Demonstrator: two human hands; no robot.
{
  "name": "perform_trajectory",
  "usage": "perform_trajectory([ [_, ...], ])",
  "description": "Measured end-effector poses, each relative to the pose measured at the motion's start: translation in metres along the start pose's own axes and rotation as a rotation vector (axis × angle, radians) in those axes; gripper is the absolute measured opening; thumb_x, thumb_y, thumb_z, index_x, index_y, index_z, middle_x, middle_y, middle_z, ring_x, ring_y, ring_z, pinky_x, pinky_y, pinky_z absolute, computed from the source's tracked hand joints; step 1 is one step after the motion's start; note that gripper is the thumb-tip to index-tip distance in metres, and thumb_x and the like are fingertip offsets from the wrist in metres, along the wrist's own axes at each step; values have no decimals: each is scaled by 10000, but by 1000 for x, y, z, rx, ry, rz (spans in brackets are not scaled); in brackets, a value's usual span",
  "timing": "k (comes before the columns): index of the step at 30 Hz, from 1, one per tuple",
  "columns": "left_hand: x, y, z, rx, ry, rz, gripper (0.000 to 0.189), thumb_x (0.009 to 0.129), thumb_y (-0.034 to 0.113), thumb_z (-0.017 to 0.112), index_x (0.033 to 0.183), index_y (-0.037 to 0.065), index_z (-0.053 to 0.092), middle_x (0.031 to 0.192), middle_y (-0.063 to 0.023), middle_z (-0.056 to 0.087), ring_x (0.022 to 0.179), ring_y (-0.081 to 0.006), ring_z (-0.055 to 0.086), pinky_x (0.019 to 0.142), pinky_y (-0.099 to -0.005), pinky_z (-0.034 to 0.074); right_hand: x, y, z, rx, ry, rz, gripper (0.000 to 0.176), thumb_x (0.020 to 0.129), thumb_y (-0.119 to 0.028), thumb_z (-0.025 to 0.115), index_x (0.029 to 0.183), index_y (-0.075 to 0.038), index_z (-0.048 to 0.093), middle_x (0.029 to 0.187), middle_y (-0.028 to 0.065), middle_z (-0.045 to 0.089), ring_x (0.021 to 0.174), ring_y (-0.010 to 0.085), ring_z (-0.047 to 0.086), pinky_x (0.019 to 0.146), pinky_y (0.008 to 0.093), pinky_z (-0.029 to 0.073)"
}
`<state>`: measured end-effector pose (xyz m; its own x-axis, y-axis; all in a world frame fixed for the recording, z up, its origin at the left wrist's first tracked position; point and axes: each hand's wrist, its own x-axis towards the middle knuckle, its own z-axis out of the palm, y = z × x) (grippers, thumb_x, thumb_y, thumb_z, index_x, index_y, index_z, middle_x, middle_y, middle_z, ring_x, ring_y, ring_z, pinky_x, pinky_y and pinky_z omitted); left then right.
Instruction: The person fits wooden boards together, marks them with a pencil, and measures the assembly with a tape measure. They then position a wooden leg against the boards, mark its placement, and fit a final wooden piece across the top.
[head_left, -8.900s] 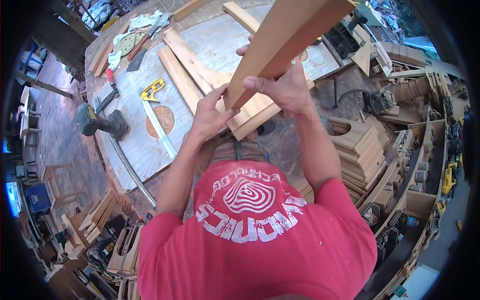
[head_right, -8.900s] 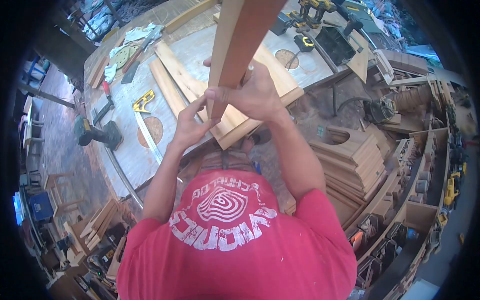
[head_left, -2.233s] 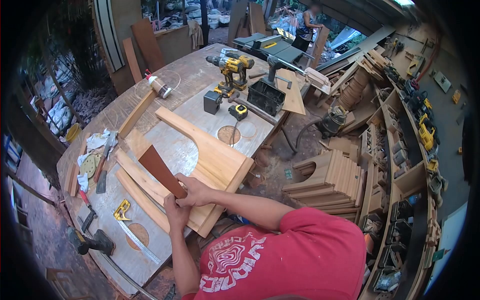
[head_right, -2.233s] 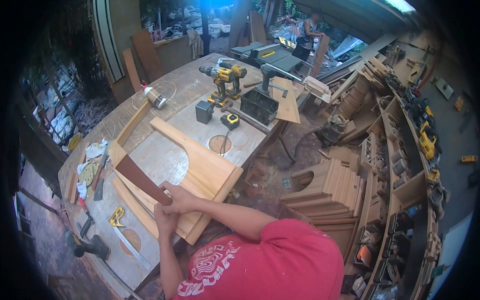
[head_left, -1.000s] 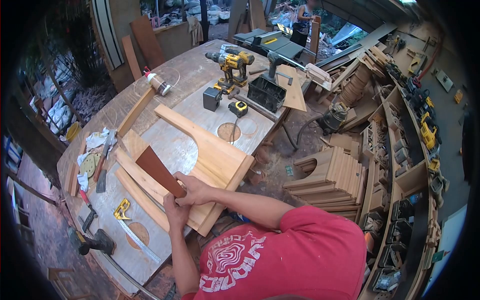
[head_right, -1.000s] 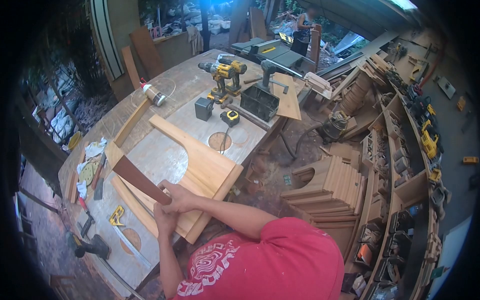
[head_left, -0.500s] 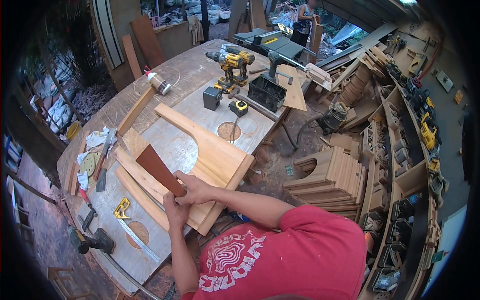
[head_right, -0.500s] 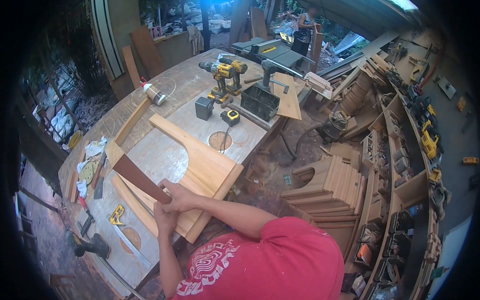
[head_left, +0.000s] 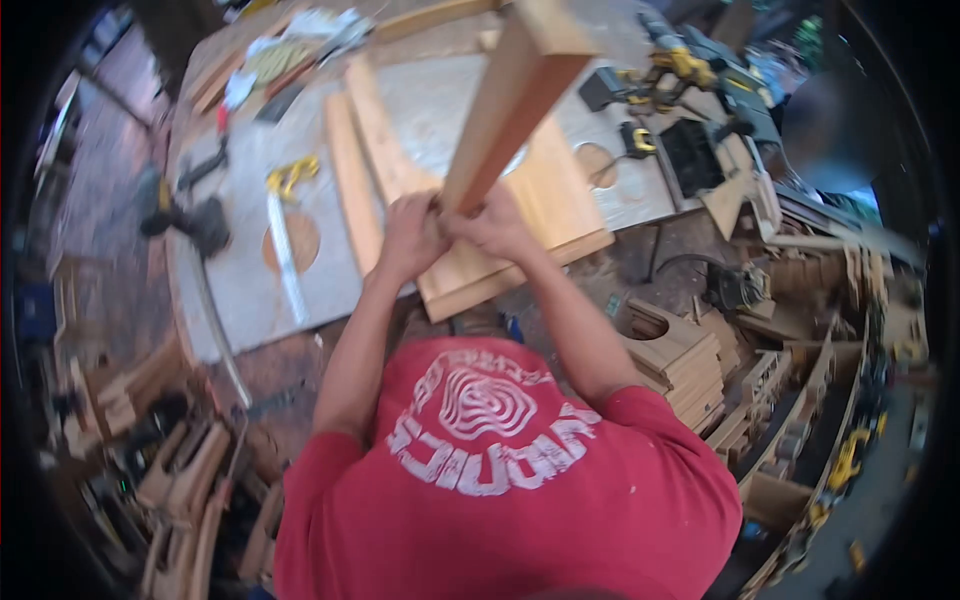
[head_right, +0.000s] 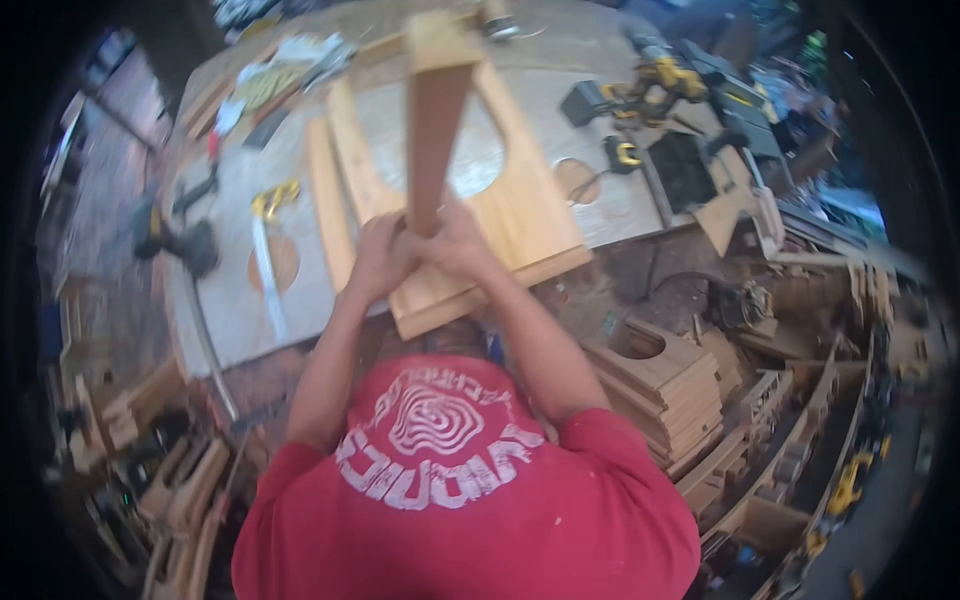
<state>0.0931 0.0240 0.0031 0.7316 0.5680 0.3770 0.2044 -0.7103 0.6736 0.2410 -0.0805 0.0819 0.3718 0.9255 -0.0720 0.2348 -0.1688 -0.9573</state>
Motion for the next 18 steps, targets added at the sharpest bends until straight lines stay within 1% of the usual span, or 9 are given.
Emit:
perform_trajectory([
  [1, -4, -4, 6, 20, -8, -48, 751, 698, 209, 840, 1356, 35, 521, 1196, -143, 635, 1215, -352, 531, 1093, -461, 355, 3, 10, 0, 29, -2, -60, 693, 733, -208, 838, 1312, -11, 511, 1098, 110, 658, 1026, 209, 643, 873, 358, 542],
  [2, -4, -2, 7, 18, -13, -70, 756, 703, 205, 839, 1365, 32, 517, 1213, -145, 634, 1227, -348, 525, 1101, -459, 351, 6, 20, 1, 58, -6, -119, 672, 741, -189, 836, 1300, -5, 512, 1091, 100, 655, 1007, 195, 643, 858, 342, 543],
  [4, -4, 3, 4, -8, -28, -107, 766, 712, 196, 837, 1383, 25, 510, 1245, -150, 631, 1253, -342, 513, 1118, -456, 344, 1, 5, -1, 65, -5, -96, 612, 754, -167, 834, 1257, -2, 525, 1079, 86, 651, 988, 180, 645, 841, 339, 543],
  [7, -2, 0, 1, -88, -44, -116, 794, 710, 170, 826, 1409, 4, 487, 1273, -154, 625, 1260, -344, 508, 1128, -455, 341, 2, 5, -3, -26, 48, -147, 280, 792, -113, 846, 1017, -56, 689, 883, -19, 676, 816, 70, 613, 695, 262, 486],
  [10, -2, 1, -7, -173, -75, -174, 810, 712, 150, 808, 1426, -16, 463, 1275, -161, 625, 1270, -342, 504, 1139, -447, 336, 3, -3, 1, 73, 38, -190, 301, 785, -101, 850, 1030, -52, 682, 865, -26, 660, 782, 57, 582, 666, 255, 463],
  [13, 1, 0, -10, -224, -104, -231, 827, 707, 148, 801, 1435, -22, 450, 1276, -166, 625, 1281, -344, 500, 1150, -464, 330, 5, -4, 7, 100, 79, -231, 305, 788, -83, 838, 1042, -50, 674, 857, -32, 650, 747, 48, 549, 627, 251, 433],
  [16, 0, 5, -19, -23, -117, -109, 839, 700, 163, 808, 1436, -19, 448, 1285, -160, 626, 1300, -347, 494, 1172, -493, 305, 0, -7, 1, -24, 9, -211, 309, 794, -73, 824, 1061, -44, 669, 879, -28, 646, 737, 46, 535, 618, 254, 427],
  [18, 1, 10, -26, 22, -176, -107, 856, 697, 171, 816, 1442, -15, 438, 1295, -155, 622, 1312, -349, 490, 1183, -508, 287, -7, -12, 3, -9, -31, -168, 350, 798, -69, 818, 1106, -43, 655, 890, -34, 639, 739, 45, 532, 621, 253, 425],
])
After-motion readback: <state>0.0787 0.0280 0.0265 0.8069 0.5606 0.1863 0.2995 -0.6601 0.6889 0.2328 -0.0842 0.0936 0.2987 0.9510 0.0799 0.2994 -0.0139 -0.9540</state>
